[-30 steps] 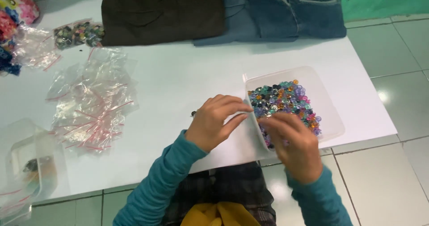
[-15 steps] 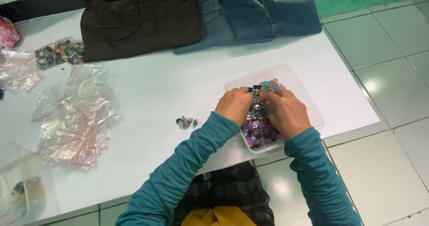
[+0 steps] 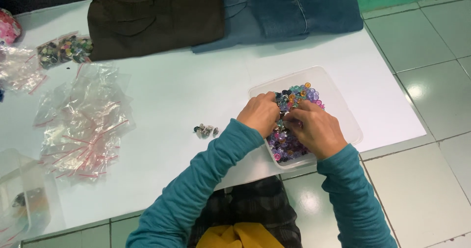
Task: Sorting and packaging small buttons and metal fasteners into plastic bags
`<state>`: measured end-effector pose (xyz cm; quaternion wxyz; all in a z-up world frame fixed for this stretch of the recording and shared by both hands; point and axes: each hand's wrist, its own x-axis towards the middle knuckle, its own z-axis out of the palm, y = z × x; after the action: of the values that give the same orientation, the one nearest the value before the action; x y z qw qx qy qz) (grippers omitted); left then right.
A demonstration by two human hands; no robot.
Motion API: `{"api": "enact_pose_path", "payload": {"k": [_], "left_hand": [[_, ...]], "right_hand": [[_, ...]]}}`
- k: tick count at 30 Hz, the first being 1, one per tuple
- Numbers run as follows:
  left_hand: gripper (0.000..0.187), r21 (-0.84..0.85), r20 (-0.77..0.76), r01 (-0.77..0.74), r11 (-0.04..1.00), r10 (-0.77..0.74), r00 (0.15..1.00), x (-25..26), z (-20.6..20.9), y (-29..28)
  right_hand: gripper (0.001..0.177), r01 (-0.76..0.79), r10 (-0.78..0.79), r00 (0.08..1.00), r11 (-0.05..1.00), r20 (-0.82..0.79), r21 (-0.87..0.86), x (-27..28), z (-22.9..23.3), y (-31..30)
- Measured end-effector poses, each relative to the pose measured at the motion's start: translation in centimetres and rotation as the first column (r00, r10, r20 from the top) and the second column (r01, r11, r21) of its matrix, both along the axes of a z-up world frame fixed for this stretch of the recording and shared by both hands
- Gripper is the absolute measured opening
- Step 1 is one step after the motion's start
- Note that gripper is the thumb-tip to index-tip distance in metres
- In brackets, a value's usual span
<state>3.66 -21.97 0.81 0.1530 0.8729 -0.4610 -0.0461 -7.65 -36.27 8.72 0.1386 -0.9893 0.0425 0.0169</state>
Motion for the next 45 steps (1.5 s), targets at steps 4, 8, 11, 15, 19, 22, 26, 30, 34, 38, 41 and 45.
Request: {"api": "enact_pose_path", "payload": {"k": [4,8,11,15,19,22,26,30,34,38,41,45], "left_hand": [[0.022,0.046,0.028,-0.013,0.999,0.012,1.000,0.1,-1.3,-0.9],[0.020,0.021,0.044,-0.015,1.000,0.014,0.999,0.0,-1.1,-0.6],[0.008,-0.046,0.003,0.007,0.999,-0.007,1.000,-0.1,0.5,0.4],[0.006,-0.137,-0.103,0.045,0.990,-0.059,0.993,0.4,0.7,0.8],[0.005,-0.172,-0.152,0.017,0.985,-0.044,0.987,0.1,2.7,1.2],[0.007,-0.336,-0.182,0.023,0.942,-0.089,0.979,-0.3,3.8,1.8],[0.009,-0.571,-0.194,-0.039,0.820,-0.088,0.977,-1.6,6.5,4.0],[0.010,-0.748,-0.159,-0.094,0.656,-0.040,0.987,-3.3,8.2,8.7],[0.008,-0.740,-0.223,-0.213,0.638,0.066,0.973,-5.2,9.3,16.1],[0.008,-0.641,-0.359,-0.423,0.640,0.237,0.903,-6.1,6.5,21.3],[0.010,-0.559,-0.385,-0.518,0.647,0.351,0.854,-6.5,3.6,23.0],[0.010,-0.442,-0.294,-0.558,0.703,0.474,0.830,-6.1,0.9,23.3]], "right_hand": [[0.013,0.034,-0.034,0.999,0.999,-0.005,0.002,0.0,-0.5,-0.3],[0.013,0.051,-0.059,0.995,0.994,0.080,0.093,0.1,-2.1,-1.3],[0.013,0.060,-0.080,0.988,0.986,0.133,0.153,0.1,-2.4,-1.7],[0.012,0.046,-0.077,0.986,0.978,0.148,0.206,0.0,-1.8,-1.6],[0.014,0.063,-0.095,0.986,0.971,0.134,0.231,0.1,-0.8,-1.0],[0.015,0.019,-0.070,0.981,0.962,0.181,0.272,0.0,-0.4,-0.8],[0.010,-0.002,-0.073,0.949,0.971,0.307,0.238,-0.1,-0.4,-0.6],[0.012,-0.074,-0.040,0.817,0.982,0.575,0.175,-1.2,0.0,1.5],[0.013,-0.224,-0.030,0.754,0.927,0.657,0.300,-3.1,2.8,8.0],[0.017,-0.311,-0.004,0.747,0.882,0.664,0.355,-2.6,-0.4,14.3],[0.015,-0.348,0.031,0.759,0.863,0.650,0.365,-1.1,-4.0,16.9],[0.010,-0.289,0.029,0.823,0.881,0.567,0.374,0.3,-7.0,17.8]]}}
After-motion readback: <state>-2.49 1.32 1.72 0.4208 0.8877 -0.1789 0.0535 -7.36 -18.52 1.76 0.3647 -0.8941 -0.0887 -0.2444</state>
